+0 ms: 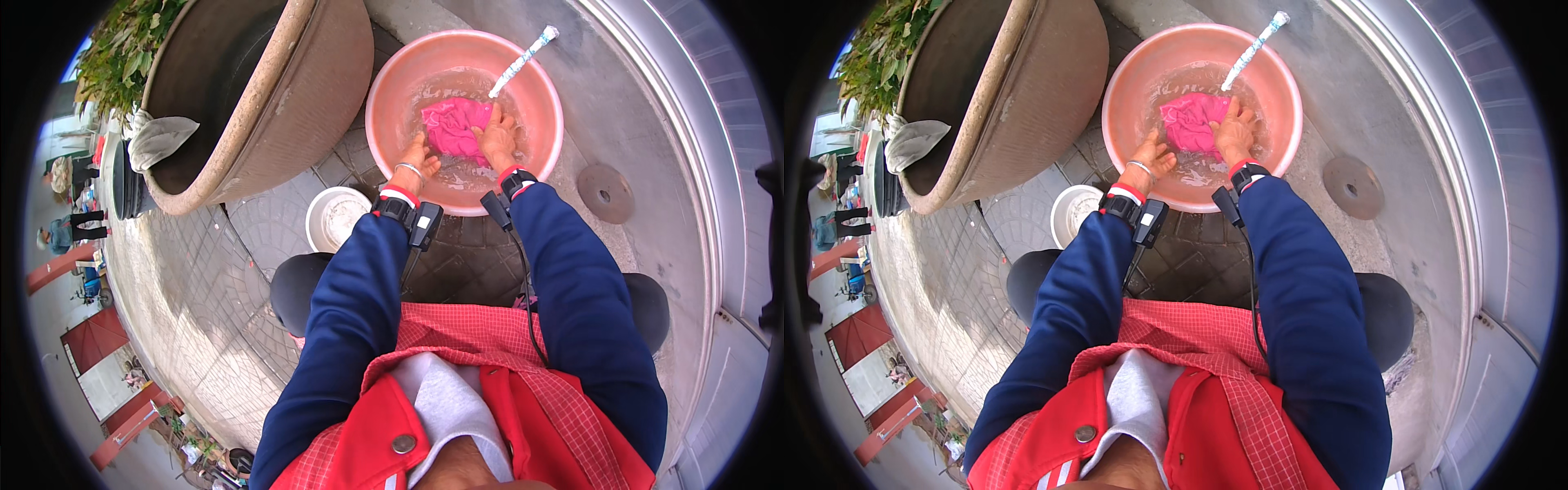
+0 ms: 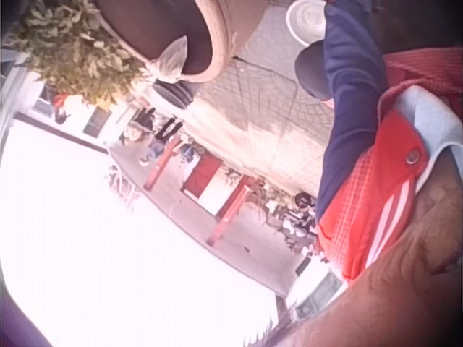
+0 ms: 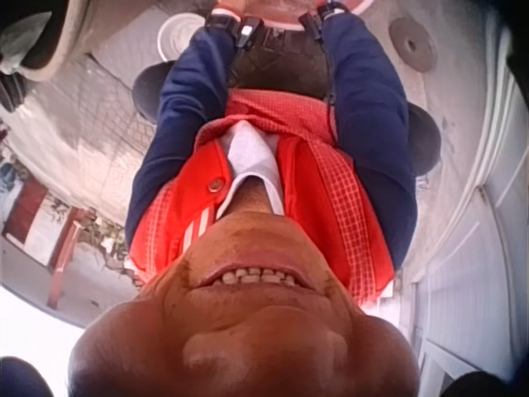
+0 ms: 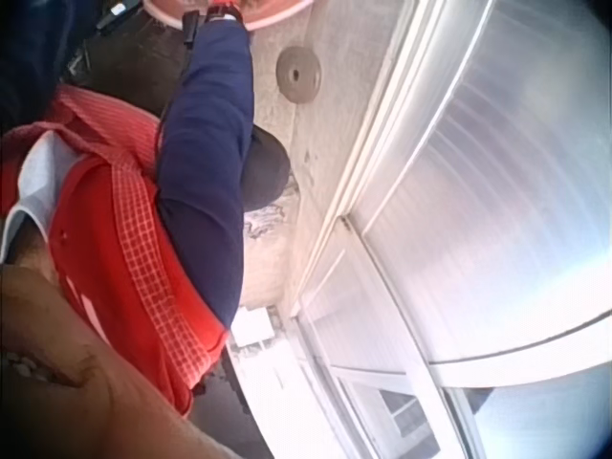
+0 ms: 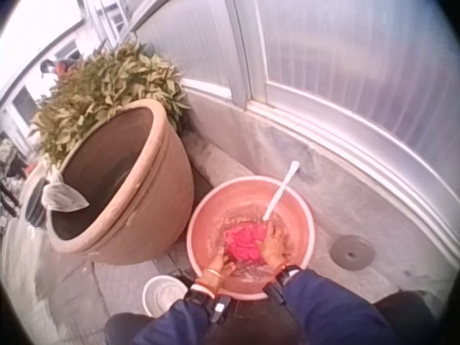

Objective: The person washes a pink cloth in a basin, wrings it, and wipes a metal door and a wooden cabinet with a mirror. The person then rewets the cloth in a metal bowl and continues wiping.

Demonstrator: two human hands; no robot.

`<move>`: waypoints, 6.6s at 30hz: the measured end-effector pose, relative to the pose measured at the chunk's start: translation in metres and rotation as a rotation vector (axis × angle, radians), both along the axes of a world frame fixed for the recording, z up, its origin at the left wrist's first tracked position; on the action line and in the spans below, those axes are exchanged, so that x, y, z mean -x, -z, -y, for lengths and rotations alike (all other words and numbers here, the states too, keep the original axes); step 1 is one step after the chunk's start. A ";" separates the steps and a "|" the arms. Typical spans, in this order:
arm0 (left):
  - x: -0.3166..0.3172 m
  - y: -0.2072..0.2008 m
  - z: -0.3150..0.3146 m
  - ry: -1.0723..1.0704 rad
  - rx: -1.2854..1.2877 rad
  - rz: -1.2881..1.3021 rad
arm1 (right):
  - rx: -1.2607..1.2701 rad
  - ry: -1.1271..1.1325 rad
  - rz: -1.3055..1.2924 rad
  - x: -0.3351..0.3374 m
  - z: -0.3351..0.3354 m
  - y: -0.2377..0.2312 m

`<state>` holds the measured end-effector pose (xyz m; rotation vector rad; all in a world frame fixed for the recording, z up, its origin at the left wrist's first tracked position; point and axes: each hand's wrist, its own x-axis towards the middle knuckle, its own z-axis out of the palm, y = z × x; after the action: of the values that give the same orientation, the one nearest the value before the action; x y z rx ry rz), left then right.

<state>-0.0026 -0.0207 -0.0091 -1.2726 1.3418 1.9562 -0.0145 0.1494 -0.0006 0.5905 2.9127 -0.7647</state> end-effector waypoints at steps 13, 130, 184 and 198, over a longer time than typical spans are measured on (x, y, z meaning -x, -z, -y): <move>-0.007 -0.015 0.016 -0.065 -0.446 -0.273 | 0.483 -0.414 -0.128 -0.027 0.089 -0.089; -0.015 -0.042 -0.016 0.108 0.000 0.032 | -0.002 -0.084 -0.004 -0.009 0.003 -0.011; -0.006 -0.038 -0.026 0.041 -0.074 -0.376 | 1.510 -0.086 0.271 0.016 0.018 -0.006; -0.017 -0.027 -0.013 0.014 -0.167 0.026 | 0.563 -0.289 0.071 -0.010 0.025 0.054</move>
<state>0.0149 -0.0079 0.0181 -1.2023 1.1454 1.9895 -0.0041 0.1243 -0.0542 0.1329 2.4558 -1.3948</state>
